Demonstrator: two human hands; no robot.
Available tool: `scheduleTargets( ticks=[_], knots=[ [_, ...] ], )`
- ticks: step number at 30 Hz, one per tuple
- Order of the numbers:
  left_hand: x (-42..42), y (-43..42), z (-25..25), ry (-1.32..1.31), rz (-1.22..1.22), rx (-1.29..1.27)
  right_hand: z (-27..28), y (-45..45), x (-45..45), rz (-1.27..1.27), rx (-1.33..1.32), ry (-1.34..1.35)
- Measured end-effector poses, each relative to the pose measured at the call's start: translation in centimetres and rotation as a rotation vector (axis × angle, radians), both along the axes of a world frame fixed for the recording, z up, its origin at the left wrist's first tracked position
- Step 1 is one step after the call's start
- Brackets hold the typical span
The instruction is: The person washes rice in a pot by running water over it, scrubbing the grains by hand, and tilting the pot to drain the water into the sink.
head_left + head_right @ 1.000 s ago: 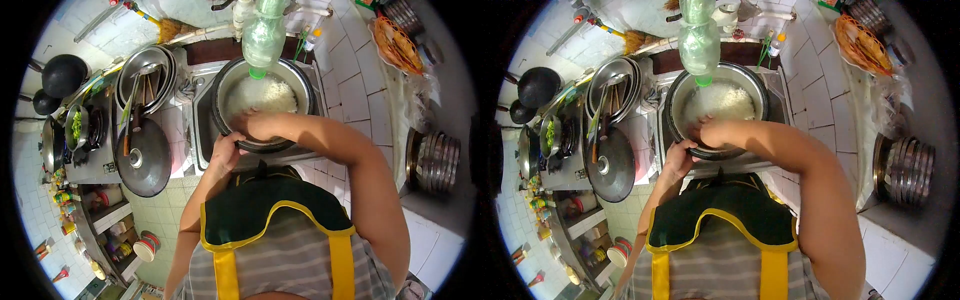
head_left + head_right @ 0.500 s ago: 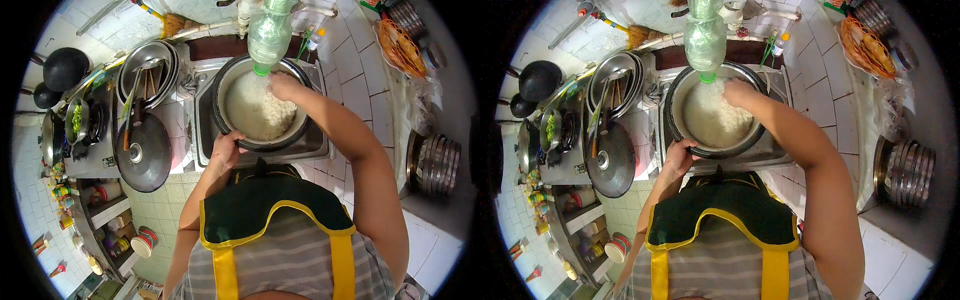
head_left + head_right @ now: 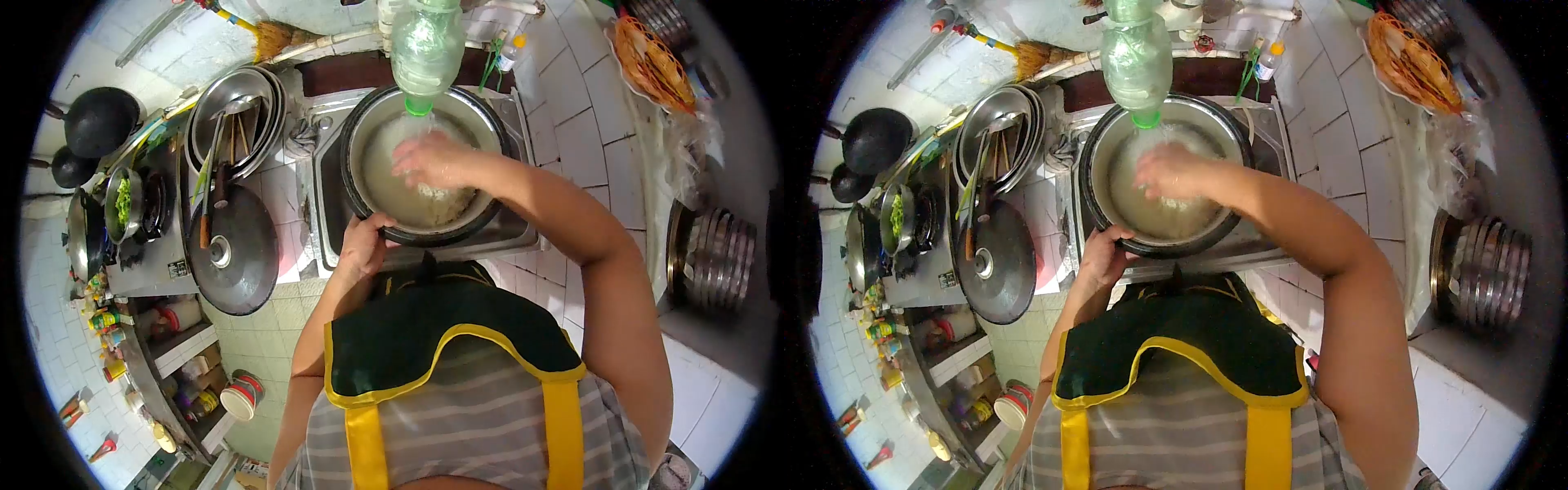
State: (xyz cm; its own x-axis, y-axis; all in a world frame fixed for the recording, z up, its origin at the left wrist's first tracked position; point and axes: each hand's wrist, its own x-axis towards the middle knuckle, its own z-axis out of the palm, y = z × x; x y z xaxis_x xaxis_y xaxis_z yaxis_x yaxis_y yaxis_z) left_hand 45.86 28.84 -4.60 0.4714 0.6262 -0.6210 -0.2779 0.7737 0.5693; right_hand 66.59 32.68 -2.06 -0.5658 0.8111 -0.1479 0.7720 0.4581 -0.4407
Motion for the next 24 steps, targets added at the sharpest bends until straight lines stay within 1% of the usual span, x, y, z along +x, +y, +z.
scheduleTargets(
  ticks=[3,6,7,8,10,13,16,17,19,20,22,24],
  knots=[
    [0.1,-0.2,0.8,0.01,-0.003,0.02,-2.4,-1.5,-1.2,0.331,0.202,-0.071],
    [-0.1,-0.3,0.6,0.039,0.002,-0.01,-3.3,0.8,0.7,0.22,0.096,-0.212],
    [-0.2,-0.3,0.6,0.04,-0.014,-0.009,-2.9,1.7,1.4,0.049,0.004,-0.278],
    [-0.4,-0.3,0.7,0.041,-0.029,-0.009,-2.7,1.7,2.0,-0.012,-0.042,-0.232],
    [-0.3,-0.3,1.0,0.038,-0.027,0.007,0.2,1.9,2.7,-0.135,-0.129,-0.143],
    [0.1,-0.5,1.1,0.039,-0.004,0.038,-1.3,2.6,2.1,-0.457,-0.117,-0.165],
    [0.0,-0.5,0.9,0.066,-0.022,0.027,-4.9,3.1,0.8,-0.581,0.009,0.073],
    [0.2,-0.5,1.2,0.08,-0.014,0.007,-6.1,3.3,0.2,-0.468,-0.011,0.053],
    [0.2,-0.5,0.9,0.059,-0.013,-0.015,-6.5,3.2,-1.2,-0.239,-0.054,0.013],
    [-0.1,-0.6,-0.1,0.026,-0.019,-0.018,-6.5,3.0,-0.8,-0.203,-0.119,-0.034],
    [-0.3,-0.7,-0.4,0.002,-0.024,-0.009,-1.9,2.0,0.1,-0.123,-0.246,-0.129],
    [-0.3,-0.9,0.3,0.02,-0.018,0.014,-0.6,1.5,1.4,-0.057,-0.311,-0.227]
  ],
)
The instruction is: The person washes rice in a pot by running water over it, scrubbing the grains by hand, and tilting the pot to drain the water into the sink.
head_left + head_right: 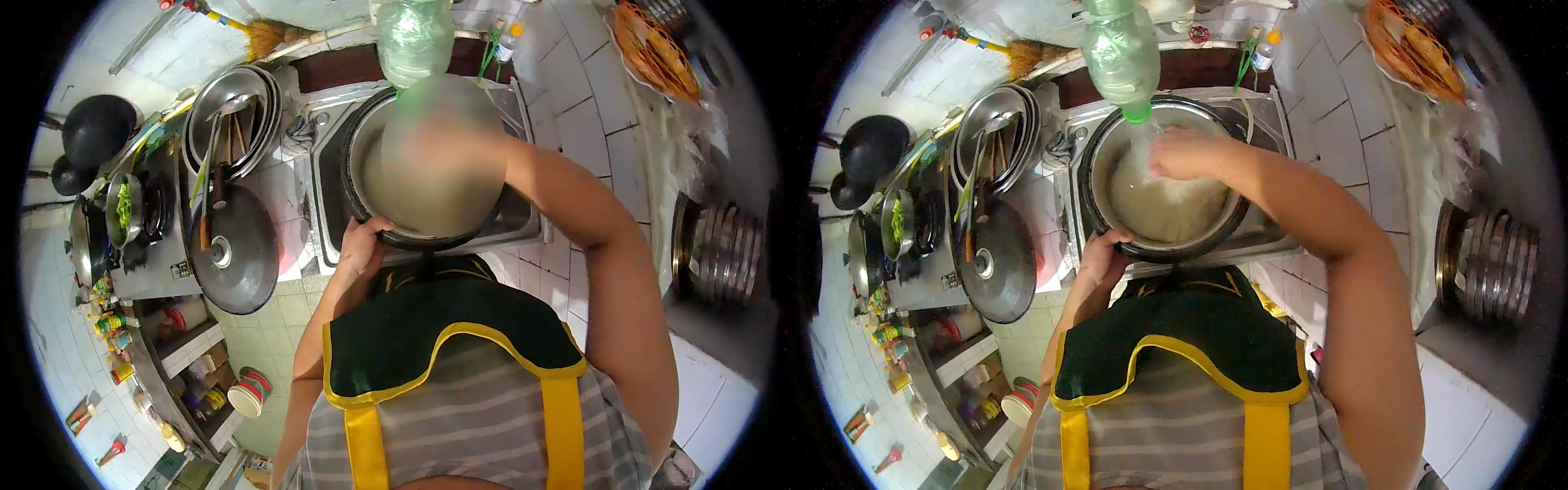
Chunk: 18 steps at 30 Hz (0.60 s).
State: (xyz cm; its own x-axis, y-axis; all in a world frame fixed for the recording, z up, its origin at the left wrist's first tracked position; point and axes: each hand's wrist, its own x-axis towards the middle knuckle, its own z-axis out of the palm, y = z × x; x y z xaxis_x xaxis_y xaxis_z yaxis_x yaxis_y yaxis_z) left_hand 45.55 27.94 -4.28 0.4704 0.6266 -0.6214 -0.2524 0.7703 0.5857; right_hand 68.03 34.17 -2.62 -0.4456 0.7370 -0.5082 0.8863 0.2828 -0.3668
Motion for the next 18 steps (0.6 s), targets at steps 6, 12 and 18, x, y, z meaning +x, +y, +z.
scheduleTargets(
  ticks=[6,12,18],
  knots=[
    [-0.2,0.7,-1.5,0.122,0.017,0.05,-1.0,-4.3,-0.9,0.358,-0.325,0.128],
    [-0.1,1.1,-0.3,0.086,0.07,-0.01,-2.4,-1.9,-1.6,0.053,-0.039,-0.062],
    [-0.4,1.5,-0.7,-0.016,0.093,-0.023,-3.8,3.3,1.2,-0.349,0.255,0.118]
  ],
)
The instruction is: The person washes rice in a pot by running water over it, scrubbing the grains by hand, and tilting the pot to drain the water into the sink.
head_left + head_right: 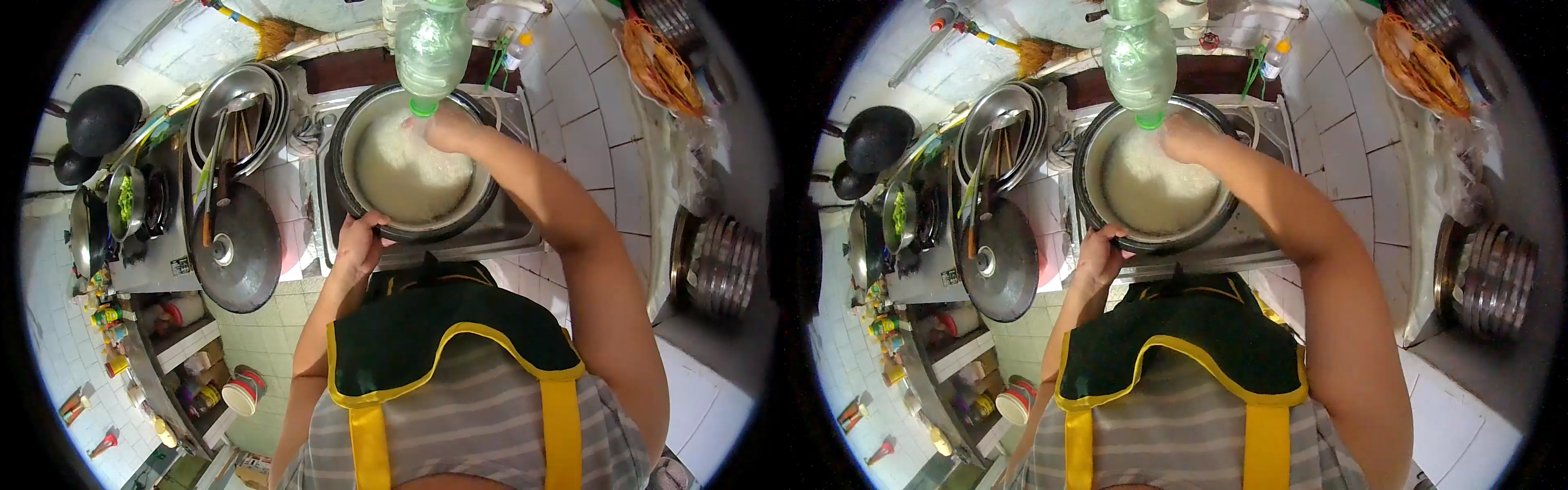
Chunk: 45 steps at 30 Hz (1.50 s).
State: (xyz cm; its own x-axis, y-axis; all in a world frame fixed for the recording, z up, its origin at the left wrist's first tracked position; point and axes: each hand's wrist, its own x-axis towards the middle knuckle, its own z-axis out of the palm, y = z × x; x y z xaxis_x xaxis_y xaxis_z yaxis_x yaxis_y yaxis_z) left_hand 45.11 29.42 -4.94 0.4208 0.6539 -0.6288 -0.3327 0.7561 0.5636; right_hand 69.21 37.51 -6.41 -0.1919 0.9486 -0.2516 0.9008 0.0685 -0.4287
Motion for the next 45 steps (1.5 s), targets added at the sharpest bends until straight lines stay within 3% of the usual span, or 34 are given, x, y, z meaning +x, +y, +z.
scheduleTargets(
  ticks=[2,5,8,11,14,15,18,21,24,26,28,30,32,34,38,40,42,45],
  knots=[
    [-0.1,0.3,-0.7,-0.025,-0.021,0.011,0.8,-1.3,-1.0,-0.278,0.116,0.066],
    [0.0,0.3,-0.5,0.003,-0.008,0.025,-4.5,-3.1,-1.5,0.128,0.226,-0.314],
    [0.4,0.1,-0.2,0.011,0.022,0.009,-0.1,-3.8,-2.0,0.366,-0.11,-0.141],
    [0.3,0.0,-0.6,0.012,0.007,0.028,1.1,-4.8,-2.5,0.376,-0.121,-0.021],
    [0.4,0.1,0.2,0.054,-0.004,0.038,0.1,-6.8,-3.3,0.071,-0.259,0.162],
    [0.5,0.1,0.5,0.075,-0.006,0.029,2.8,-5.7,-3.2,0.097,-0.404,0.093],
    [0.3,0.2,0.4,0.03,-0.026,0.008,1.0,-2.6,-0.7,0.27,0.013,-0.286],
    [0.8,0.0,1.3,0.021,-0.002,0.006,0.4,-0.6,-1.4,-0.372,0.208,0.053],
    [1.2,0.3,1.0,0.025,-0.031,0.013,-1.9,0.6,-5.1,-0.25,0.082,-0.008],
    [1.1,0.5,0.6,-0.029,-0.056,0.02,-7.4,0.2,-7.9,-0.071,0.191,-0.008],
    [0.6,0.5,-0.1,-0.039,-0.067,0.011,-4.8,-2.0,-8.3,0.456,-0.039,-0.227],
    [0.0,0.5,-1.0,-0.012,-0.063,0.002,-1.9,-5.0,-5.6,0.645,0.124,-0.114],
    [-0.1,0.4,-0.9,0.008,-0.074,0.009,0.6,-5.4,-3.9,0.631,0.024,-0.073],
    [0.0,0.2,-0.9,0.026,-0.063,0.007,2.2,-3.0,-2.4,0.412,-0.339,-0.107],
    [0.3,0.0,-0.7,0.077,-0.072,0.01,-12.5,5.1,-1.7,-0.31,0.089,-0.024],
    [0.6,-0.1,-0.2,0.075,-0.071,0.002,-11.0,3.7,-6.9,-0.343,-0.012,0.219],
    [1.1,0.0,0.1,0.041,-0.044,-0.026,0.2,-0.9,-10.4,0.198,-0.109,-0.227],
    [-0.4,0.7,-1.9,0.005,-0.072,-0.086,-4.4,-5.4,-8.1,0.586,0.127,-0.072]
  ],
)
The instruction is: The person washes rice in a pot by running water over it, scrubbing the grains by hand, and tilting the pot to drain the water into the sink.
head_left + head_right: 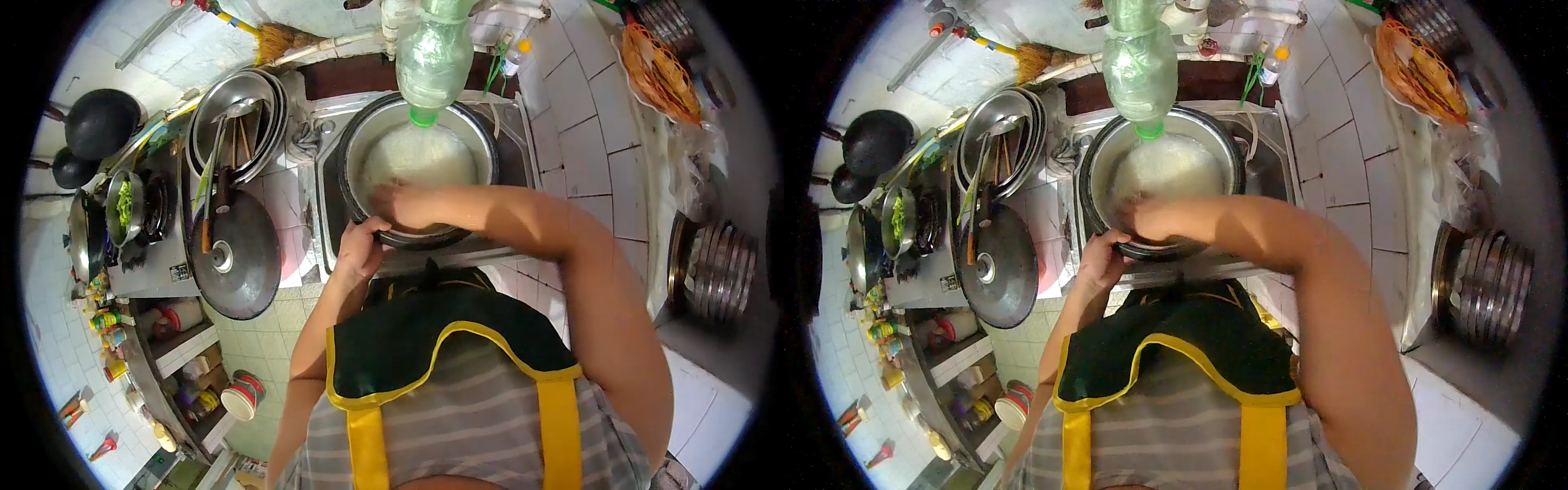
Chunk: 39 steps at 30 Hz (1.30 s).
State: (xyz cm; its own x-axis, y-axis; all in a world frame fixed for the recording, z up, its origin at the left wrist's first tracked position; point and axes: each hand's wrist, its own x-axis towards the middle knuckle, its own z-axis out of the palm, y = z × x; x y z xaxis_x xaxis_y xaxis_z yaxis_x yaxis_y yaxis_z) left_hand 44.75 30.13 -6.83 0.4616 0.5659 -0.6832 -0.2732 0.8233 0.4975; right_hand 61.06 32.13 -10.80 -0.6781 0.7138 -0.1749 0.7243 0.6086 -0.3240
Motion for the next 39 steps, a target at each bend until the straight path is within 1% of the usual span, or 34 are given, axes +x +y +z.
scheduleTargets(
  ticks=[2,5,7,9,11,13,15,17,18,19,20,21,22,24,25,27,29,31,33,35,36,38,39],
  knots=[
    [-0.1,-0.1,0.1,-0.001,0.004,0.019,-1.0,-0.5,3.8,0.354,0.249,0.064],
    [0.2,-0.7,0.8,0.037,0.063,0.011,1.7,1.5,6.4,0.181,0.116,-0.068],
    [0.3,-0.5,1.5,0.051,0.076,0.016,2.1,2.6,7.0,-0.016,0.154,-0.179],
    [0.0,-0.2,2.0,0.045,0.057,0.031,2.0,2.4,6.6,-0.175,0.115,-0.312],
    [-0.1,0.0,2.2,0.016,0.064,0.062,2.2,0.3,5.1,-0.304,0.004,-0.473],
    [0.2,0.3,2.0,0.02,0.06,0.082,1.0,-1.0,4.1,0.104,0.003,-0.415],
    [0.3,-0.1,1.3,0.068,0.04,0.077,0.7,-0.1,1.8,-0.124,-0.305,-0.092],
    [0.7,-0.5,2.4,0.067,0.114,0.07,-1.3,1.9,2.9,-0.237,-0.328,0.069],
    [0.8,-0.6,2.7,0.064,0.151,0.067,-0.8,1.9,3.2,-0.243,-0.314,0.002],
    [0.4,-0.5,2.5,0.035,0.136,0.059,-0.2,1.9,3.4,-0.247,-0.3,-0.065],
    [-0.1,-0.3,2.2,0.004,0.12,0.052,3.6,1.0,3.3,-0.199,-0.259,-0.277],
    [-0.3,-0.1,2.0,-0.029,0.107,0.048,5.8,0.4,3.1,-0.147,-0.211,-0.492],
    [0.0,-0.1,1.8,-0.008,0.111,0.048,5.4,0.6,2.6,0.003,-0.38,-0.552],
    [0.6,-0.2,1.7,0.038,0.112,0.047,2.3,0.8,1.9,0.091,-0.231,-0.274],
    [0.9,-0.3,2.0,0.046,0.129,0.054,2.1,1.2,1.5,0.133,-0.157,-0.135],
    [1.1,-0.4,3.0,0.066,0.165,0.068,2.8,2.5,2.4,-0.159,-0.269,-0.267],
    [0.2,0.1,2.6,0.034,0.118,0.041,3.6,1.8,4.2,-0.202,-0.274,-0.402],
    [0.2,0.3,1.9,0.016,0.098,0.042,2.5,0.2,4.2,-0.192,-0.251,-0.266],
    [0.7,0.0,1.7,0.02,0.094,0.067,1.6,0.1,2.2,-0.199,-0.386,-0.141],
    [1.1,-0.3,2.6,0.03,0.122,0.071,1.8,1.7,2.9,-0.121,-0.254,-0.277],
    [1.2,-0.2,3.1,0.035,0.14,0.073,2.0,2.0,3.7,-0.213,-0.239,-0.264],
    [0.5,0.3,2.7,-0.015,0.095,0.052,-0.4,1.8,4.6,-0.214,-0.265,-0.35],
    [0.4,0.4,2.5,-0.042,0.071,0.042,-0.2,1.8,4.6,-0.212,-0.278,-0.394]
  ],
)
